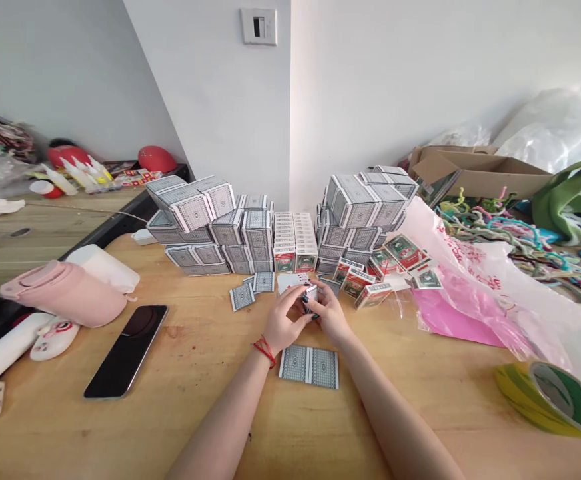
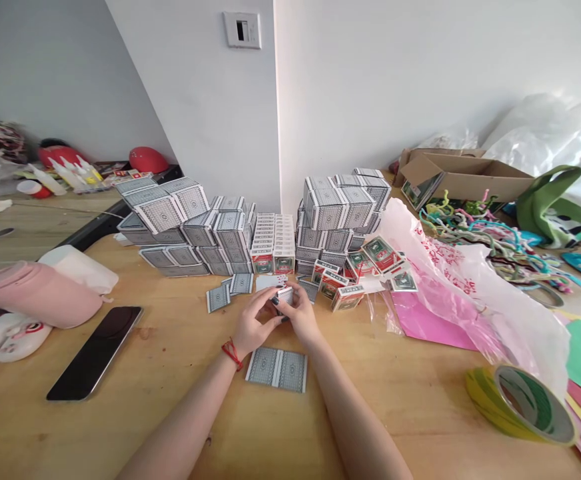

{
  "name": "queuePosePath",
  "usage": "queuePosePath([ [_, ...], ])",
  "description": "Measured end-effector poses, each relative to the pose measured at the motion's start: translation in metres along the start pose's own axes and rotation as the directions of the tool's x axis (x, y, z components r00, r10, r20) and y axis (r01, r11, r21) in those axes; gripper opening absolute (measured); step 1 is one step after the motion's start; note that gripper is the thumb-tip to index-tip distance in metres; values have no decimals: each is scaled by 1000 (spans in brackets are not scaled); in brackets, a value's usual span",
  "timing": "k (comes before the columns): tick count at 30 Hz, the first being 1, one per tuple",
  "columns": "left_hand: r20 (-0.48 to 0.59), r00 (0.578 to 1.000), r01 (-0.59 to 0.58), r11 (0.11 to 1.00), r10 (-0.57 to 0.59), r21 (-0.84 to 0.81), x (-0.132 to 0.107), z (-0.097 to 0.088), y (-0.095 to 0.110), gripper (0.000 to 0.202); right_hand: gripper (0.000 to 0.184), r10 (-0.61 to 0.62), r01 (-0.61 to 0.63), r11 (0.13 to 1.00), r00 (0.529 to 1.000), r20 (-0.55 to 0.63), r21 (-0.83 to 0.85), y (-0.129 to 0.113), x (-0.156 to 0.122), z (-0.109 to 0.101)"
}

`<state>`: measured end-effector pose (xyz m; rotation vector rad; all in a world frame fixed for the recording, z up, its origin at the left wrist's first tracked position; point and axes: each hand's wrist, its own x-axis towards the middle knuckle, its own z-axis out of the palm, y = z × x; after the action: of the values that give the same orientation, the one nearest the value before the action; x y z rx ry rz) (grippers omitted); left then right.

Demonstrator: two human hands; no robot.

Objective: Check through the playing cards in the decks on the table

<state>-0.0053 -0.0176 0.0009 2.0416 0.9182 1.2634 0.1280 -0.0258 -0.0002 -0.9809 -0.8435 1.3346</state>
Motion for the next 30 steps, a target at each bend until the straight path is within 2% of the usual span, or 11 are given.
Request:
queuePosePath([
  [3, 0, 1000, 12, 1000, -12, 7, -1, -1, 1, 48, 54, -3, 4, 1000, 1000, -19, 14, 0, 0, 2],
  [9, -16, 1000, 9, 1000, -9, -5, -1, -1, 5, 48, 37, 17, -20, 999, 998, 65, 40, -1, -1, 3],
  [14, 40, 999, 41, 989, -36, -139, 2, -3, 12, 46, 49, 10, -10, 999, 1000, 4, 40, 2, 1, 0],
  [18, 44, 984, 177, 940, -172, -291, 4, -1, 10, 37, 54, -41, 42, 999, 998, -50, 4, 5, 2, 1],
  [20, -15, 949, 286, 883, -314, -371, 4, 2, 6, 37, 58, -66, 66, 998, 996, -67, -7, 5, 2, 2],
  [23, 54, 864, 455, 730, -501, -510, 6, 4, 1, 41, 62, -103, 101, 994, 993, -61, -46, 4, 2, 2],
  [26, 192, 817, 549, 633, -543, -546, 8, 1, 1, 45, 66, -125, 124, 989, 992, -4, -86, 3, 0, 2],
  [30, 317, 774, 611, 517, -547, -599, 11, -7, 4, 48, 67, -154, 157, 984, 987, 50, -79, 2, -1, 2],
])
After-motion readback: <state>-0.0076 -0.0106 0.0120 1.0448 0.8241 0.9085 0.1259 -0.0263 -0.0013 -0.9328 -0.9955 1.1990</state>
